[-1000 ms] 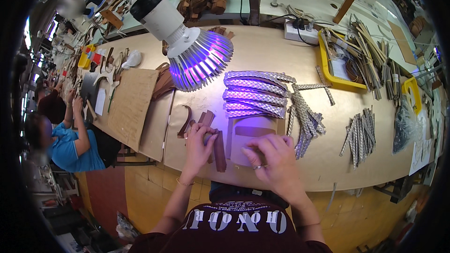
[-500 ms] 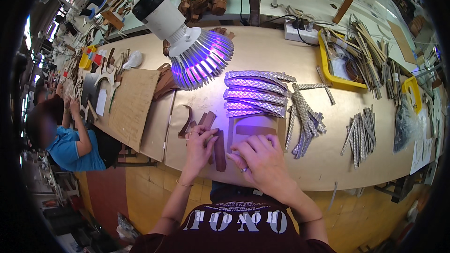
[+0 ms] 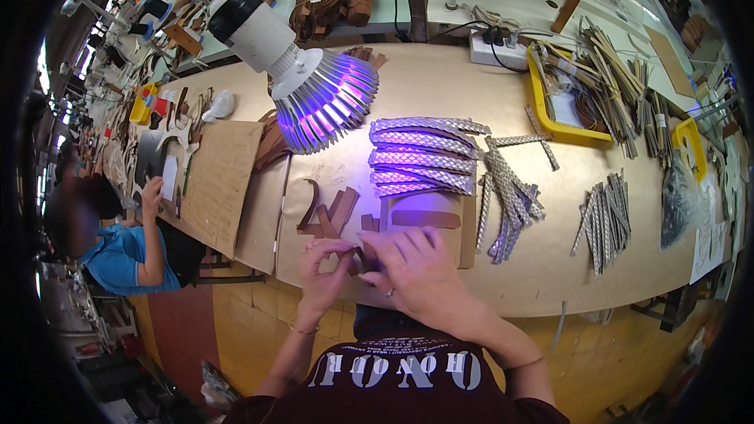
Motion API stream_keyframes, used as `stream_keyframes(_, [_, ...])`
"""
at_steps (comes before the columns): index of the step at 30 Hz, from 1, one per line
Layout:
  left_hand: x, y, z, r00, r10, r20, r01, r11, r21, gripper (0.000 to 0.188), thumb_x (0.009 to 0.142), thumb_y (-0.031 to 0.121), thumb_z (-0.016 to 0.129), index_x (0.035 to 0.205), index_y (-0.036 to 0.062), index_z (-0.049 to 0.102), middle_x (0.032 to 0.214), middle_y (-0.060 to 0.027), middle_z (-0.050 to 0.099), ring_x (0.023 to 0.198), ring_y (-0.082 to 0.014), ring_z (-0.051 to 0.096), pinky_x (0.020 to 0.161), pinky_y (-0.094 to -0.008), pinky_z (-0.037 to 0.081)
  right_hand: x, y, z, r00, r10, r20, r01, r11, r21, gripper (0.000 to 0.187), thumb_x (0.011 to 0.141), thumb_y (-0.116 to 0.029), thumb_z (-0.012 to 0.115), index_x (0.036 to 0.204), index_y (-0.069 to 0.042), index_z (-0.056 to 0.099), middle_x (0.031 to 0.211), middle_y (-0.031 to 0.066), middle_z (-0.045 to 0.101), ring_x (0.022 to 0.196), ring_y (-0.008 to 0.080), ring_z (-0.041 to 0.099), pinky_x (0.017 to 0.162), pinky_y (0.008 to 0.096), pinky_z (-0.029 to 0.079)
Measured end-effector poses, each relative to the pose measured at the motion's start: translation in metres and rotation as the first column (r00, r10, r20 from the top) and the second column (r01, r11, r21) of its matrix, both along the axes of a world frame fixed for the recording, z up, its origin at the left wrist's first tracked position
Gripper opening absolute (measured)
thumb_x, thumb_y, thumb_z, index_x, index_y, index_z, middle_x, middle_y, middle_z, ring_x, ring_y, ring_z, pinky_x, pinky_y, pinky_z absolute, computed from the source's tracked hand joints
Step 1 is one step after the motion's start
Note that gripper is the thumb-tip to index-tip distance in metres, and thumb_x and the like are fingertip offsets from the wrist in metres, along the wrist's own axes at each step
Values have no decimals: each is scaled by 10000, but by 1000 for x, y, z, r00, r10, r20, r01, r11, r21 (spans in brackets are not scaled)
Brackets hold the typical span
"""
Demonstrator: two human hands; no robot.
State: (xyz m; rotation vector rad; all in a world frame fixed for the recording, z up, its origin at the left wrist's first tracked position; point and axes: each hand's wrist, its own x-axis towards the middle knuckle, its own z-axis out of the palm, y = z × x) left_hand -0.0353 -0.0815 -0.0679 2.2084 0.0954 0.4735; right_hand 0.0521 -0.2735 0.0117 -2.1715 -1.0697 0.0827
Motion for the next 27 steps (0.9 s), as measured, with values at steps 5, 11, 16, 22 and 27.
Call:
stream_keyframes(5, [-11, 0, 39, 995, 93, 20, -72, 871, -486, 295, 795, -100, 692, 1056, 11, 608, 959, -77, 651, 896, -139, 623, 839, -274, 479, -11, 22, -11, 966, 153, -208, -132, 985, 109, 739, 847, -230, 687, 1471, -77, 320, 1074, 76, 624, 1011, 246, 581, 906, 392, 387])
stream_keyframes(11, [-17, 18, 78, 962, 230, 148, -91, 779, -620, 296, 783, -154, 645, 1049, -30, 603, 943, -108, 629, 891, -161, 612, 840, -283, 495, -18, 38, -21, 955, 204, -215, -167, 969, 180, 475, 878, -199, 663, 1309, -77, 506, 953, 80, 660, 910, 239, 613, 849, 366, 412])
stream_keyframes(16, [-17, 16, 81, 985, 150, 84, -44, 692, -721, 182, 806, -119, 659, 971, -44, 637, 922, -104, 637, 802, -150, 630, 763, -269, 520, -10, -2, 1, 879, 174, -444, -104, 979, 178, 193, 898, -210, 662, 1006, -49, 666, 848, 104, 665, 830, 279, 629, 809, 370, 432])
stream_keyframes(22, [-1, -7, 54, 995, -37, -93, -74, 354, -932, 94, 865, -19, 680, 954, -24, 650, 858, -94, 680, 784, -154, 674, 744, -268, 539, -9, -39, 13, 848, -68, -525, 176, 971, 159, 192, 870, -202, 712, 872, -12, 687, 747, 90, 664, 697, 214, 627, 661, 316, 469])
stream_keyframes(27, [9, -23, 41, 966, -111, -232, -165, 422, -892, 90, 903, 52, 666, 958, -19, 654, 836, -73, 684, 767, -133, 670, 716, -236, 517, -2, -65, 0, 660, -257, -706, 464, 878, 114, 186, 873, -154, 714, 827, 24, 687, 663, 27, 631, 653, 79, 549, 602, 247, 434])
